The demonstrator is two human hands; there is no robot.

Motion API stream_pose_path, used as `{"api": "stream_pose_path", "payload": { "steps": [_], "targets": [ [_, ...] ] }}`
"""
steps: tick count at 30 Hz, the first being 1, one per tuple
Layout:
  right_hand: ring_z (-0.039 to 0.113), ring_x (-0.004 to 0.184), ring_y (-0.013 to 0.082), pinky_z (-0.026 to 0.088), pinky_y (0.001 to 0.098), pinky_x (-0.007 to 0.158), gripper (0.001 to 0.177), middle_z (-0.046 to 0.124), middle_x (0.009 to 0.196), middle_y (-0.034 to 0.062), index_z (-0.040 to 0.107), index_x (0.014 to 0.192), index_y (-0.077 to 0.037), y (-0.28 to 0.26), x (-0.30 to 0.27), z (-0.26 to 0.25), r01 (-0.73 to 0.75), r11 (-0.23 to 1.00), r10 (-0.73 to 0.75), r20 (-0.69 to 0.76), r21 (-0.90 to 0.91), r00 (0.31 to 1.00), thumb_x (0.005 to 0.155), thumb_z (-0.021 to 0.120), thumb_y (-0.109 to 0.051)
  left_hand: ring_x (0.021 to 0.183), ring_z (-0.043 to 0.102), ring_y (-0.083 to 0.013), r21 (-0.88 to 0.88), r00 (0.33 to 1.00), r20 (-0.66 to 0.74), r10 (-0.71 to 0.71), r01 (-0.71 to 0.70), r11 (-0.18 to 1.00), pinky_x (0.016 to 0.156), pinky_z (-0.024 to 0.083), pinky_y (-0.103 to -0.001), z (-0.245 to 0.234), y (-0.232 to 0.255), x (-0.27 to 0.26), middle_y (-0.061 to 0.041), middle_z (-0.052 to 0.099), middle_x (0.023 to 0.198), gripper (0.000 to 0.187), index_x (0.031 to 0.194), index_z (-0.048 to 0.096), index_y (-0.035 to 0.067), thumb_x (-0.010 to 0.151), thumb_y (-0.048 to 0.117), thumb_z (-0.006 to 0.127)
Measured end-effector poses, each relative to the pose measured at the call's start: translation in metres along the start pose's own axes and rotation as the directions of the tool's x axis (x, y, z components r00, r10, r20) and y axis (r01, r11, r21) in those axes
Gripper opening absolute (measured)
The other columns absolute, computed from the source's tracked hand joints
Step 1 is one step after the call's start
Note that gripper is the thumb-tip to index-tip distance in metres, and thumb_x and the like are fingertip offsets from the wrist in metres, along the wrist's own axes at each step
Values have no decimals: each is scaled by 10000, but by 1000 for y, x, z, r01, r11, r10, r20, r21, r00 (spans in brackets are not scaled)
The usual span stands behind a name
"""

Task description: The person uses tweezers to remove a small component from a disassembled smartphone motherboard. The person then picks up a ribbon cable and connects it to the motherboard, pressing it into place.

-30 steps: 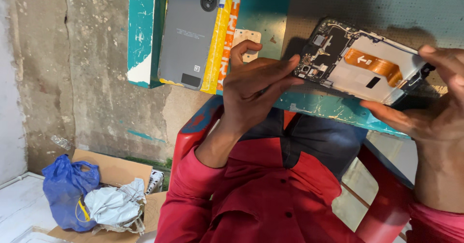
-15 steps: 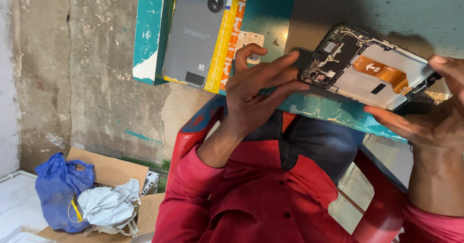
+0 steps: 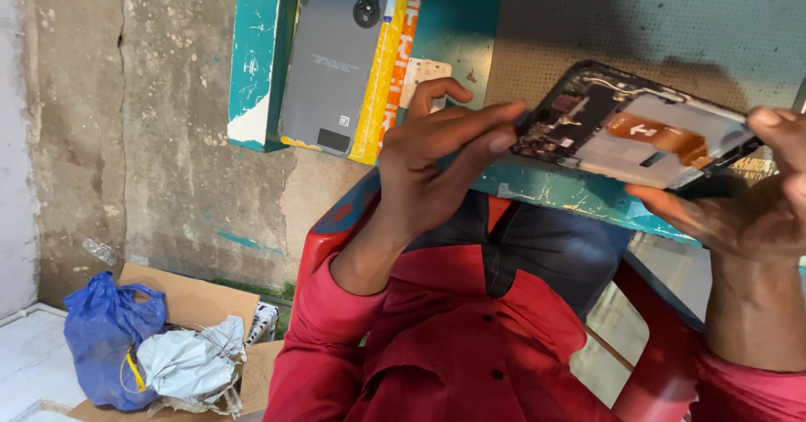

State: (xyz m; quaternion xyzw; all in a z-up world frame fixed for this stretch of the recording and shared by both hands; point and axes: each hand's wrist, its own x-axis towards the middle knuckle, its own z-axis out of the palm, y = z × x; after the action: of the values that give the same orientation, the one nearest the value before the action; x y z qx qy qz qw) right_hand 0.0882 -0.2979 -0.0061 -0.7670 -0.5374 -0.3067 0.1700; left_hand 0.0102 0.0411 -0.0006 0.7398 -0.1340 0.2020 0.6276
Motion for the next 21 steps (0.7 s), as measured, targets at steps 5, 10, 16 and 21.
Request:
{"api": "stream_pose_path", "payload": {
  "steps": [5,10,16,21],
  "targets": [
    [501,1364,388,488,501,1128,1270,467,1461,300,96,1621,-104,1,-7,2,38,997,-41,-39,-69,998,759,992,-362,852,729,-77,11,998,68,3,-3,1000,1003,421,-274,-1,9,11,-8,787,989,173,1164,754,80,1057,211,717],
    [494,1384,394,489,508,1146,1276,435,1483,297,63,1612,-81,0,-17,1,33,995,-36,-28,-98,999,769,986,-335,838,716,-102,-41,993,118,13,-8,999,996,424,-283,-2,13,17,-7,772,926,142,1045,764,68,1058,195,703],
    [481,1384,375,476,488,1147,1348,439,1512,298,11,1653,-14,5,-24,8,86,974,-87,3,-211,996,810,968,-450,921,668,-131,-459,918,345,-195,347,818,862,506,-273,-5,0,18,-57,719,998,155,984,747,-22,1039,121,729],
    [512,1295,333,510,450,1040,1364,465,1419,243,50,1603,8,-2,-8,-1,56,977,-57,0,-206,998,695,992,-379,1007,661,-134,-672,822,533,-199,554,492,936,505,-279,-6,-7,19,-62,694,1043,131,998,725,-64,1038,61,722]
  ]
}}
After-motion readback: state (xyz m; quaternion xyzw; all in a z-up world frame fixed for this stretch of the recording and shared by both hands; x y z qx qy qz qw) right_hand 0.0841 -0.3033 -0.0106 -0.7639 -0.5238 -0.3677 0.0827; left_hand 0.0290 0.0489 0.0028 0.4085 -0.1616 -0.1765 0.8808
